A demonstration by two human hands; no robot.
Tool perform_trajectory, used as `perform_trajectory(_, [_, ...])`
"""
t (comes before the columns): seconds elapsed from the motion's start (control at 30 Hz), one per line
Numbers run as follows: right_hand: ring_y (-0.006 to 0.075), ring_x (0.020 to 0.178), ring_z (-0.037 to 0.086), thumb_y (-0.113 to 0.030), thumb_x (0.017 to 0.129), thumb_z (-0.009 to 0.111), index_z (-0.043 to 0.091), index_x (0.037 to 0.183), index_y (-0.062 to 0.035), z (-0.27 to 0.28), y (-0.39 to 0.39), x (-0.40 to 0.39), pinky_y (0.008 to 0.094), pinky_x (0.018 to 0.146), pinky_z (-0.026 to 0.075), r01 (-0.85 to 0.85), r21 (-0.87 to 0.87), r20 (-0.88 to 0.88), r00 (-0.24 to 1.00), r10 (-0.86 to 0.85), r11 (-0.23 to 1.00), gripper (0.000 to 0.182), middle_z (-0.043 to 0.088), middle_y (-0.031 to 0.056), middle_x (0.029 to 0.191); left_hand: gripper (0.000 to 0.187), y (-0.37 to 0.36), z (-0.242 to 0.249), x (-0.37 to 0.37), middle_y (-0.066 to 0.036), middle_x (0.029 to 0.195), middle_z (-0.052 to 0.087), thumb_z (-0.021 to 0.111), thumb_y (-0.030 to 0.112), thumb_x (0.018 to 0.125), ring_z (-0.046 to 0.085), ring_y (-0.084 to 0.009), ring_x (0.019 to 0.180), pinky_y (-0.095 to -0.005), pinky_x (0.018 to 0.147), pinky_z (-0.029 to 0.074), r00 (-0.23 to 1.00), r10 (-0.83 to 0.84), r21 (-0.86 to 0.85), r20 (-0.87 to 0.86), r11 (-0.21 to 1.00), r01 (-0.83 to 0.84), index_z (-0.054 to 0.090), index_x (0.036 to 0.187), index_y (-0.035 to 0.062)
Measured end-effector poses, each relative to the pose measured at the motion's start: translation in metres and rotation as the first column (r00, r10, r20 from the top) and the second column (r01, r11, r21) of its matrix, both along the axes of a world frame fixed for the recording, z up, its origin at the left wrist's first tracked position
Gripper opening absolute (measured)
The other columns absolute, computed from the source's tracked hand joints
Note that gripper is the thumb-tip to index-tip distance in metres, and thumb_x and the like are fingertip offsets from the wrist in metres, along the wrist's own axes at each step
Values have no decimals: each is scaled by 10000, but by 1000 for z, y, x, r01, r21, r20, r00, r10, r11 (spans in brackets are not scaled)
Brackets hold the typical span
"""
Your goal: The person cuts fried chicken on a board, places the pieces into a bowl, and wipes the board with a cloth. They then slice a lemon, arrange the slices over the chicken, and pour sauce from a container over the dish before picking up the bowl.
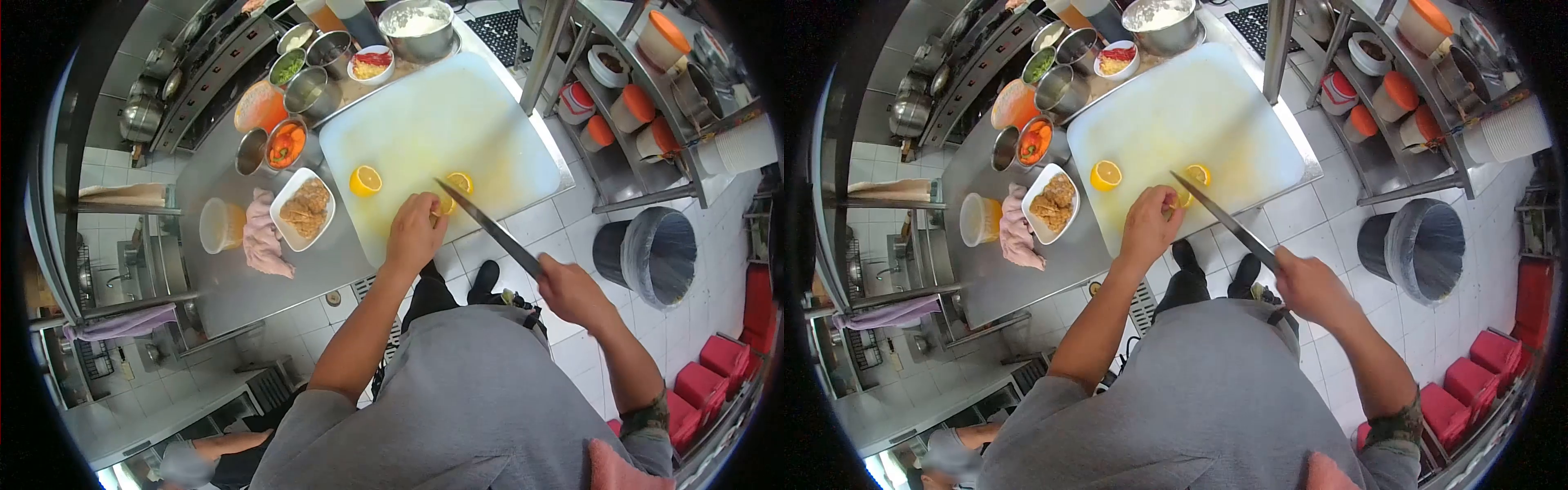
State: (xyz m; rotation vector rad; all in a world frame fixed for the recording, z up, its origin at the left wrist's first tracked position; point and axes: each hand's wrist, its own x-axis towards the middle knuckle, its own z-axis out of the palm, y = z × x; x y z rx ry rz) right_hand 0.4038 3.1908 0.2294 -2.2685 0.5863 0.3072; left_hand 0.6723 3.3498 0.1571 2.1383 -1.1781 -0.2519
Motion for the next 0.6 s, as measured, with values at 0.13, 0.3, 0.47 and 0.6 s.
perform_trajectory(0.13, [192, 554, 583, -141, 989, 529, 532, 1125, -47, 7, -8, -49, 382, 513, 501, 231, 470, -216, 966, -143, 852, 166, 534, 71, 643, 403, 1, 21, 3, -166, 1144, 620, 705, 19, 868, 663, -318, 956, -401, 848, 551, 992, -125, -23, 9, 992, 125, 642, 1266, 47])
perform_trajectory(0.3, [99, 472, 490, -158, 1028, 505, 531, 1149, -59, -17, 9, -44, 268, 410, 444, 360, 786, -293, 933, -209, 503, 159, 483, -2, 661, 424, -6, 25, 10, -151, 1102, 612, 666, 13, 891, 654, -321, 928, -393, 859, 540, 981, -193, 130, -19, 973, 194, 643, 1310, 78])
perform_trajectory(0.47, [87, 541, 509, -193, 1010, 500, 528, 1304, -40, -49, 24, -33, 257, 496, 458, 332, 833, -281, 943, -177, 444, 333, 508, -7, 723, 368, -12, 20, 3, -145, 1009, 623, 677, 32, 893, 665, -302, 870, -389, 814, 549, 995, -64, 147, -75, 986, 75, 665, 1261, 39])
perform_trajectory(0.6, [97, 472, 485, -161, 1022, 502, 515, 1087, -43, -59, 42, -21, 272, 446, 454, 301, 830, -212, 949, -233, 469, 135, 501, 5, 658, 328, -11, 5, 5, -146, 949, 629, 700, 55, 895, 675, -289, 815, -379, 764, 560, 998, -53, 52, -33, 997, 55, 665, 1217, -1])
